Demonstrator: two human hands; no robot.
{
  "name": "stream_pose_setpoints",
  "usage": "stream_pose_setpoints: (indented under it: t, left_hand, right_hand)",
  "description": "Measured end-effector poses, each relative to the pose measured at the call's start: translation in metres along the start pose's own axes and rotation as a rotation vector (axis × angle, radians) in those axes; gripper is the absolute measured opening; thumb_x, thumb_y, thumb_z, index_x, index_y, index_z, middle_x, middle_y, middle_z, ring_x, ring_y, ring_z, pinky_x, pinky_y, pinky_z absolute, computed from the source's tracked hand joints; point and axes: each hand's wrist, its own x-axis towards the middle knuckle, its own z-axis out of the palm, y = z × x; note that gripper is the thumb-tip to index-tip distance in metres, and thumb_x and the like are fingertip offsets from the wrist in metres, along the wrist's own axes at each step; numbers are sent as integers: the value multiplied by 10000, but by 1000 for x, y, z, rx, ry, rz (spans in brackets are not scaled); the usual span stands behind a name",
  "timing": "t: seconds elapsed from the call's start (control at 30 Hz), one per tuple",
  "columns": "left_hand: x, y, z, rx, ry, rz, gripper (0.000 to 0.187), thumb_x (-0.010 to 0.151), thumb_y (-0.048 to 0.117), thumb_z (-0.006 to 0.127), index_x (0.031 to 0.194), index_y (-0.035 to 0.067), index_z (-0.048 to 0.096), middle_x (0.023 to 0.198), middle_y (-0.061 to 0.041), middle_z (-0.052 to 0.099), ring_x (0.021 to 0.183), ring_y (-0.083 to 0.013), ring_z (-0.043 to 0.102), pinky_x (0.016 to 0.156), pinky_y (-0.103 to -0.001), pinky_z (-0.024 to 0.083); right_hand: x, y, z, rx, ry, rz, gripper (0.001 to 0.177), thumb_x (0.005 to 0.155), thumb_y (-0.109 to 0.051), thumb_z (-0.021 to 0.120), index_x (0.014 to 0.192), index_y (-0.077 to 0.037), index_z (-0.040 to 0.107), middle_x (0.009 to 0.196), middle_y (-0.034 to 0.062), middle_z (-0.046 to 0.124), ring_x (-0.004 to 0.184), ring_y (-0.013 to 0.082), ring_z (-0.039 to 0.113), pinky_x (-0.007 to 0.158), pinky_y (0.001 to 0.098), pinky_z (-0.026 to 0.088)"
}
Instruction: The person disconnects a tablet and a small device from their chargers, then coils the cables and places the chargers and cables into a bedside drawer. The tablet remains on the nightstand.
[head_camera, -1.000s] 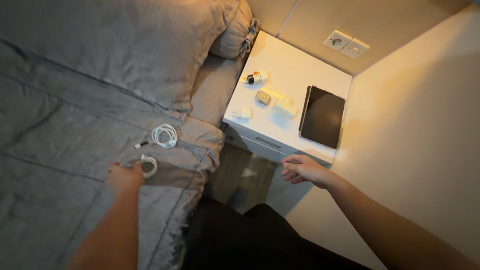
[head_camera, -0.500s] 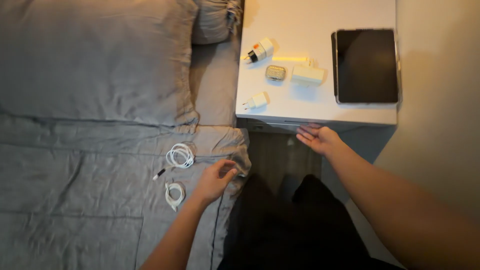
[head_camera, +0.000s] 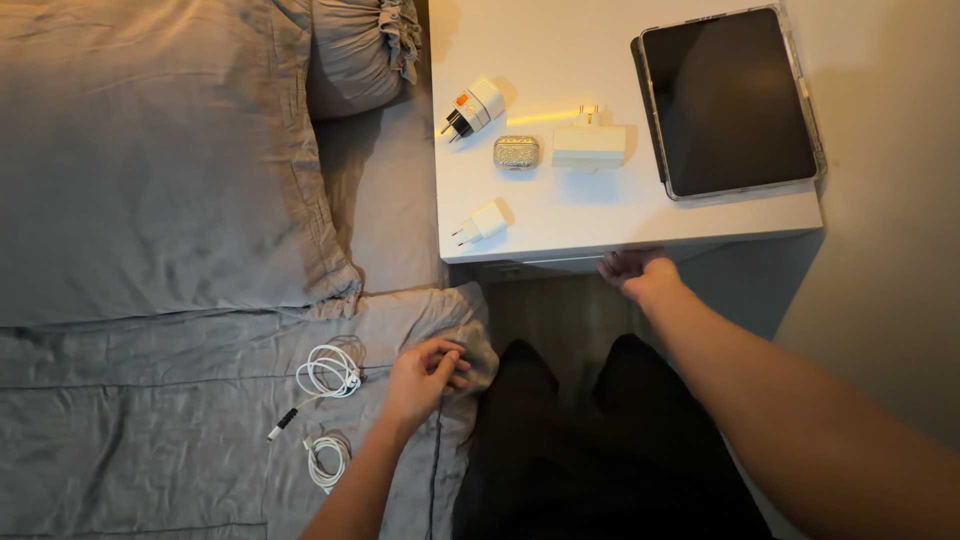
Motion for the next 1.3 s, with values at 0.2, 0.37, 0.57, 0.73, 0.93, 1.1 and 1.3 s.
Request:
stream_pose_setpoints:
  t: [0.2, 0.37, 0.57, 0.73, 0.93, 1.1, 1.3]
  left_hand:
    - [-6, 19, 4, 142, -35, 33, 212, 968, 147, 641, 1140, 38, 697, 932, -95, 786, 762, -174, 760, 645, -283, 572]
    - [-17, 48, 25, 458, 7, 356, 235, 930, 117, 709, 1154, 44, 707, 1027, -114, 787, 946, -223, 767, 808, -336, 597]
    - [-11, 66, 70, 581, 21, 235, 479, 873, 157, 691, 1334, 80, 584, 1433, -111, 565, 932, -292, 739, 879, -368, 577]
    - [8, 40, 107, 890, -84, 324, 765, 833, 241, 735, 1493, 12, 422, 1563, -170, 383, 1307, -365, 503, 1046, -433, 432]
    - [9, 9, 121, 1008, -227, 19, 675, 904, 327, 691, 1491, 82, 466, 1525, -132, 500, 1404, -309, 486, 1161, -402, 397]
    - [-15, 7, 116, 878, -232, 77, 715, 863, 271, 714, 1484, 42, 443, 1538, -162, 459, 1386, -331, 476, 1145, -390, 397]
    - [-25, -1, 111, 822, -187, 114, 701, 876, 238, 699, 1494, 42, 431, 1569, -147, 424, 1390, -342, 456, 1145, -405, 375]
  right_hand:
    - [-26, 6, -8, -50, -9, 49, 130, 982, -43, 501, 993, -101, 617, 908, 45, 581, 785, 217, 542, 951, 603, 538]
    - [-65, 22, -37, 56, 89, 150, 211, 921, 15, 475, 1064, -82, 598, 1016, 82, 592, 881, 236, 567, 1026, 627, 487]
    - [-158, 42, -73, -48, 12, 298, 306, 898, 39, 481, 1165, -78, 572, 1243, 121, 608, 1199, 322, 584, 1069, 704, 433]
    - [-254, 44, -56, -668, -8, 462, 378, 938, -93, 561, 1316, -84, 580, 1339, 126, 665, 1182, 309, 620, 1033, 567, 507]
    - [-304, -18, 41, -1165, -538, 593, 407, 967, -263, 616, 1279, -4, 648, 1173, 184, 763, 903, 227, 735, 873, 400, 603]
    - [-236, -46, 194, -1494, -748, -178, 222, 961, -217, 672, 1087, -35, 689, 840, 87, 742, 657, 146, 678, 613, 319, 583]
    - [-127, -42, 326, -2169, -434, -1298, 422, 949, -337, 779, 1254, -63, 680, 1105, 160, 684, 1022, 361, 692, 822, 485, 558]
